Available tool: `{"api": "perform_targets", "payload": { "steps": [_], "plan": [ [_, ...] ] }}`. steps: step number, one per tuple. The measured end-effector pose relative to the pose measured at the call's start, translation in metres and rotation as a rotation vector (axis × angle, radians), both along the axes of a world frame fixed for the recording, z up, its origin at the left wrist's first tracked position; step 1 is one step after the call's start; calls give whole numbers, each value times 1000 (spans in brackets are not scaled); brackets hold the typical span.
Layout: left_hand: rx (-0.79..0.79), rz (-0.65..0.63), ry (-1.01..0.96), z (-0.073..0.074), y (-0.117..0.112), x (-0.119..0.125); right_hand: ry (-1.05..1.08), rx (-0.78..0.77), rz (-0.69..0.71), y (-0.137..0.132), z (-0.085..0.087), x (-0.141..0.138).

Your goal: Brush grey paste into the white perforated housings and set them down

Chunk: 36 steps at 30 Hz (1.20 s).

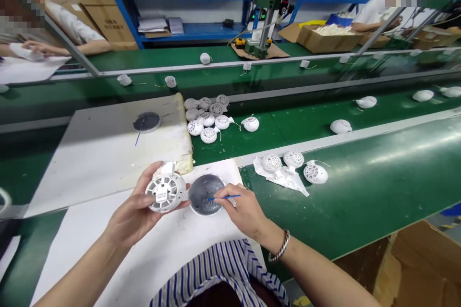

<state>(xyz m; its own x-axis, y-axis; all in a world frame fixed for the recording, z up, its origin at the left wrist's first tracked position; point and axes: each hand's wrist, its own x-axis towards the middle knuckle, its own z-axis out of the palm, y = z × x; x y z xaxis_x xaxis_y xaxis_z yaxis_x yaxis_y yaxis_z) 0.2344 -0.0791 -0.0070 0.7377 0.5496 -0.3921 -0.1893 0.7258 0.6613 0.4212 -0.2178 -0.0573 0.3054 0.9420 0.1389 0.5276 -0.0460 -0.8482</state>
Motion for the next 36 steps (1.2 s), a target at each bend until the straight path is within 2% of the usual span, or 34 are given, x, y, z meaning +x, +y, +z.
{"api": "perform_targets", "payload": {
  "steps": [2, 5, 9, 12, 16, 22, 28, 32, 36],
  "plan": [
    [17, 12, 17, 1, -4, -3, -8, -27, 28, 1, 1, -3],
    [129, -9, 52, 5, -8, -6, 13, -85, 41, 3, 1, -5],
    [213, 46, 170, 9, -9, -7, 158, -167, -18, 6, -2, -5],
    [164, 93, 218, 9, -6, -8, 340, -164, -117, 6, -7, -2],
    [57, 168, 282, 8, -2, -7, 603, -75, -187, 4, -10, 4],
    [-122, 248, 357, 7, 0, -1, 657, -62, -251, -2, -10, 18],
    [-103, 230, 407, 0, 1, 3, 957, 8, -397, -3, 4, 28],
    [-109, 179, 404, -4, -4, 8, 1171, 39, -389, 1, 18, 29],
    [-125, 137, 408, -5, -12, 16, 1271, 68, -384, 8, 35, 27]
  ]
}}
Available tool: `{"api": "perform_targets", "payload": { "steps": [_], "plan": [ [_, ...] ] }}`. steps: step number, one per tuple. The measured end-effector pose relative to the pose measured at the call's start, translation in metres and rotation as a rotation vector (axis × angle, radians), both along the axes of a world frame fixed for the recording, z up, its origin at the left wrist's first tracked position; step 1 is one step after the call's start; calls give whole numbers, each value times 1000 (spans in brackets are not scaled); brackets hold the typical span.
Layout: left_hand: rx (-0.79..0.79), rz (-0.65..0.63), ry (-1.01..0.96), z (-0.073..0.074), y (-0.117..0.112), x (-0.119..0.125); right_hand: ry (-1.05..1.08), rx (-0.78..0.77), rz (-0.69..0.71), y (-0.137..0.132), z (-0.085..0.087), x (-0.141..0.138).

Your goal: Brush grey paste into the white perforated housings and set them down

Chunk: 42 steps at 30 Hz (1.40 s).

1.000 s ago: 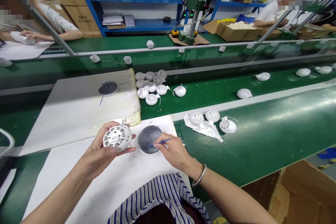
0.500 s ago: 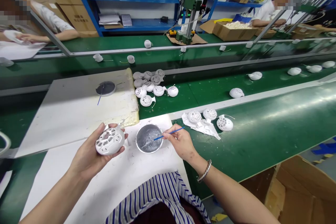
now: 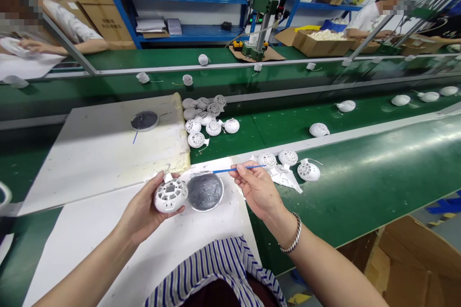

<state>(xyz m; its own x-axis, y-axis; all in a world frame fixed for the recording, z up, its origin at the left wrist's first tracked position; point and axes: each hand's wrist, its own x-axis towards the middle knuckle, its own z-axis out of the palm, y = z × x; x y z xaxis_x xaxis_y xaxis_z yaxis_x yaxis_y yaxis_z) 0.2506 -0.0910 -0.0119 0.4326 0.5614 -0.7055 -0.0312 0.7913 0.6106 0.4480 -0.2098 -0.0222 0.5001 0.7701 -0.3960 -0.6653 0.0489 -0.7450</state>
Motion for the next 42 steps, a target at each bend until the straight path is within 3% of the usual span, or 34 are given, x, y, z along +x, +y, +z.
{"api": "perform_targets", "payload": {
  "steps": [6, 16, 26, 30, 32, 34, 37, 42],
  "plan": [
    [-14, -61, -29, 1, -12, 8, -107, 94, 30, 9, 21, -5],
    [57, -94, -163, 10, -19, 7, -530, 51, 106, -4, 14, -19],
    [123, -176, -185, 7, -23, 1, -913, 13, 85, -14, 39, -27],
    [144, -186, -201, 4, -22, -4, -1015, 108, -18, -26, 44, -18],
    [175, -197, -206, 4, -22, -6, -1233, 233, -85, -30, 44, -14],
    [218, -225, -214, 5, -23, -6, -1585, 355, -91, -31, 41, -14],
    [283, -253, -225, 8, -27, -4, -2001, 374, 29, -24, 31, -25],
    [317, -244, -236, 9, -29, -4, -2184, 300, 205, -9, 22, -42]
  ]
}}
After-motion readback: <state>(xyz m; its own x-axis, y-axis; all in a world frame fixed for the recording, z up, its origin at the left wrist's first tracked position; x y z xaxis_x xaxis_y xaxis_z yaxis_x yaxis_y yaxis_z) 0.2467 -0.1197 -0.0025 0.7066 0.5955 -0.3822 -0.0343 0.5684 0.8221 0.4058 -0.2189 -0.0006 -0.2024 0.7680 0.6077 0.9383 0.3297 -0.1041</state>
